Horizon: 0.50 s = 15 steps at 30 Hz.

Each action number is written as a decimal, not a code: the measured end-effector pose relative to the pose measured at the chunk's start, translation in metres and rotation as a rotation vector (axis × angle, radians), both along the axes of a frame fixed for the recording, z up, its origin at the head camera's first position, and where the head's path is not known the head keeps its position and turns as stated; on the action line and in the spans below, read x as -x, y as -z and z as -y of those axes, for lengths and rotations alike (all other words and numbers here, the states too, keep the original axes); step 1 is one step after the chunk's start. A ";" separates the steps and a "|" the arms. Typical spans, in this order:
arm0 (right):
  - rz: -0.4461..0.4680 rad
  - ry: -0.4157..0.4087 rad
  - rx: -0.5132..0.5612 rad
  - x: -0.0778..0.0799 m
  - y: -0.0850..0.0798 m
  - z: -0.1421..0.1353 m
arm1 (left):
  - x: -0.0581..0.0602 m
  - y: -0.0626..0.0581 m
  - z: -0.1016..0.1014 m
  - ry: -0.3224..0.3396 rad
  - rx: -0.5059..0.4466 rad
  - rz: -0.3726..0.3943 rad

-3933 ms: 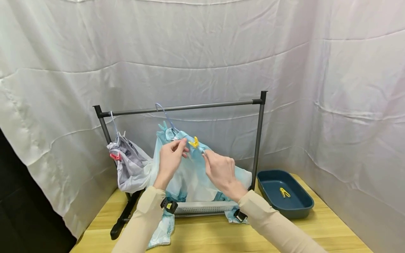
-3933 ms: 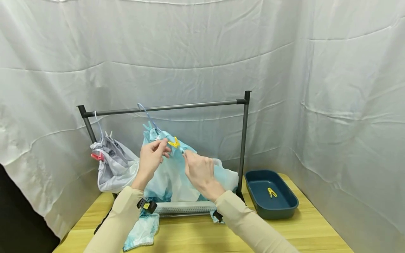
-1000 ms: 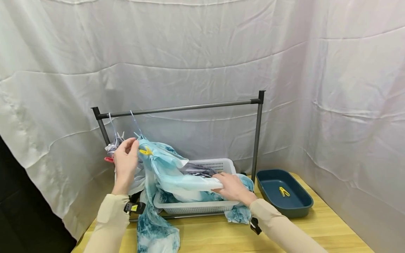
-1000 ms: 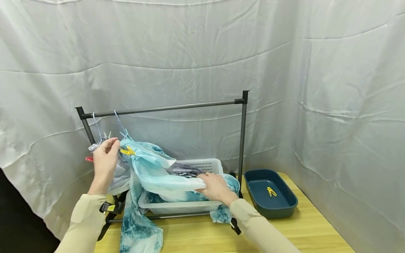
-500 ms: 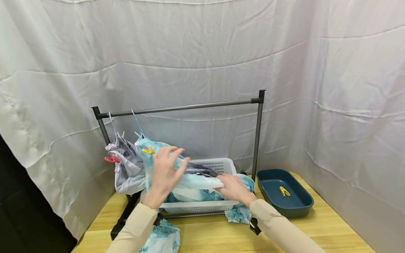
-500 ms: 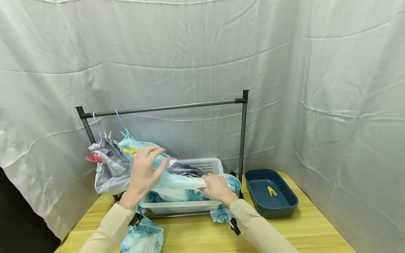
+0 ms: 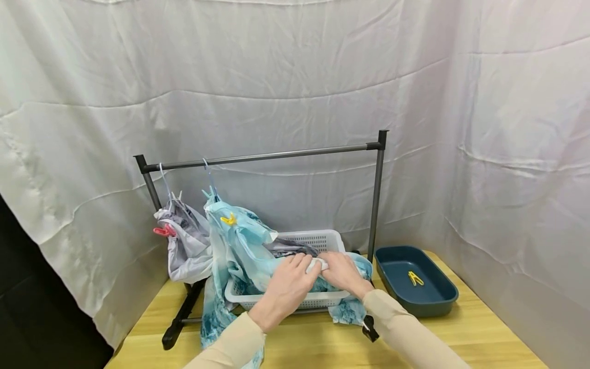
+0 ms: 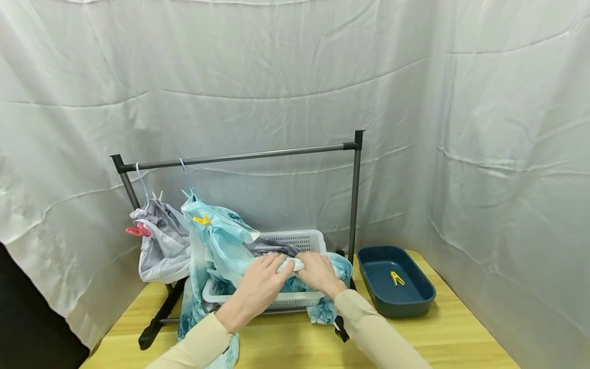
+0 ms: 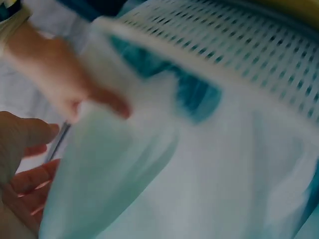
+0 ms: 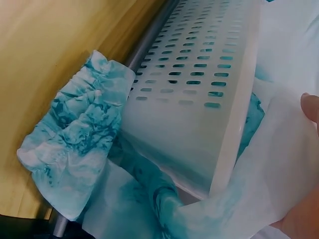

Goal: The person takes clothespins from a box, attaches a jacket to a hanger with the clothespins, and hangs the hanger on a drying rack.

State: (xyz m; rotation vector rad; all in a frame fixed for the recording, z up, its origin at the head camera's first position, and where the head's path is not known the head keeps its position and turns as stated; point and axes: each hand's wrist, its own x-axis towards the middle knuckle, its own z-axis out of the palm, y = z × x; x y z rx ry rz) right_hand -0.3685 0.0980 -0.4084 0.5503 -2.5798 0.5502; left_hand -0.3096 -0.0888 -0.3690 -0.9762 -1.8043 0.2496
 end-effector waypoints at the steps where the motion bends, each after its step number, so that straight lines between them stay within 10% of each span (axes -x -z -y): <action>1: 0.000 -0.004 0.007 0.000 0.000 0.000 | 0.002 0.005 -0.002 -0.033 0.008 0.031; 8: 0.035 -0.042 -0.032 -0.001 0.005 -0.012 | 0.033 0.032 0.002 -0.271 0.047 0.151; 15: 0.166 0.144 -0.119 0.004 0.010 -0.033 | 0.060 0.033 0.014 -0.534 -0.097 0.328</action>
